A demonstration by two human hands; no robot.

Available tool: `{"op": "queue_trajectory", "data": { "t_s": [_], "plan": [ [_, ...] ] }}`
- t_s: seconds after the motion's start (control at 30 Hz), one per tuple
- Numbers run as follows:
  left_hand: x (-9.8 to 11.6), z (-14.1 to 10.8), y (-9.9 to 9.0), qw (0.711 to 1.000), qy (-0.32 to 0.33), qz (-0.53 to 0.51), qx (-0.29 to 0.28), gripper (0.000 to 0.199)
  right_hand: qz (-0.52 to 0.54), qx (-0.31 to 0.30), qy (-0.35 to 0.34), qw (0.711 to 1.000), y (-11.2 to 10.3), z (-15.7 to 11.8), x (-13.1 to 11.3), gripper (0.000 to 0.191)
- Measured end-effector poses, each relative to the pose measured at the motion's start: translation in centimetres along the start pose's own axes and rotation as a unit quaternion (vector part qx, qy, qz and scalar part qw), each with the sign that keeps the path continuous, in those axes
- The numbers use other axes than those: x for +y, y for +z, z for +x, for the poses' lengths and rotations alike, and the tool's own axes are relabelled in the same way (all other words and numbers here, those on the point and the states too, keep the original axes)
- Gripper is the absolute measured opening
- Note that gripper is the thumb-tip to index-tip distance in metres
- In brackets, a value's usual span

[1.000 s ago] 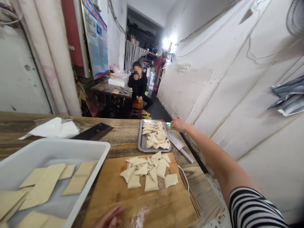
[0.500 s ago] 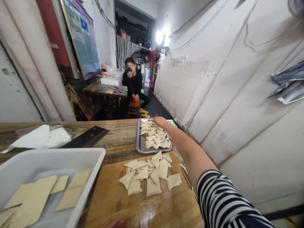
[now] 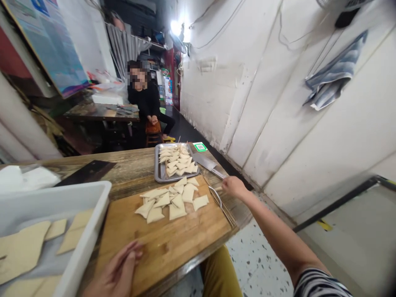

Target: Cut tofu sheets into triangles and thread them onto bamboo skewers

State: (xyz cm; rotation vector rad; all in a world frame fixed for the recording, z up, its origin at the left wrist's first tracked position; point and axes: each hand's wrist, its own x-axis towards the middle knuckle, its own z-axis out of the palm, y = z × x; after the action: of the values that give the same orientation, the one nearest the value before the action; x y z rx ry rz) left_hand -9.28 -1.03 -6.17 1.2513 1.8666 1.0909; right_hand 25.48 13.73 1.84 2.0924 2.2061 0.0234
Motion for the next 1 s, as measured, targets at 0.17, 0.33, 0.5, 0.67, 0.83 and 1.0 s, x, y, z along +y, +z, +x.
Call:
{"op": "queue_trajectory", "data": {
  "t_s": [0.17, 0.33, 0.5, 0.67, 0.83, 1.0],
  "plan": [
    [0.9, -0.2, 0.5, 0.995, 0.083, 0.053, 0.034, 0.043, 0.053, -0.037, 0.025, 0.998, 3.3, -5.6, -0.3, 0.023],
    [3.1, 1.9, 1.9, 0.966, 0.220, 0.124, 0.054, 0.042, 0.095, -0.027, 0.054, 0.994, 5.0, -6.1, -1.1, 0.024],
    [5.5, 5.2, 4.8, 0.903, 0.379, 0.192, 0.059, 0.034, 0.150, -0.018, 0.057, 0.987, 5.5, -5.6, -0.2, 0.023],
    [7.4, 6.0, 7.5, 0.857, 0.416, 0.306, -0.013, 0.029, 0.222, 0.014, 0.056, 0.973, 6.1, -5.8, 0.6, 0.023],
    [8.6, 6.4, 8.3, 0.883, 0.374, 0.267, -0.095, 0.021, 0.320, 0.047, 0.087, 0.942, 6.8, -7.1, 1.6, 0.020],
    [8.2, 6.9, 7.2, 0.959, 0.269, 0.065, -0.061, 0.012, 0.431, 0.064, 0.099, 0.895, 6.9, -11.2, 1.1, 0.021]
  ]
}}
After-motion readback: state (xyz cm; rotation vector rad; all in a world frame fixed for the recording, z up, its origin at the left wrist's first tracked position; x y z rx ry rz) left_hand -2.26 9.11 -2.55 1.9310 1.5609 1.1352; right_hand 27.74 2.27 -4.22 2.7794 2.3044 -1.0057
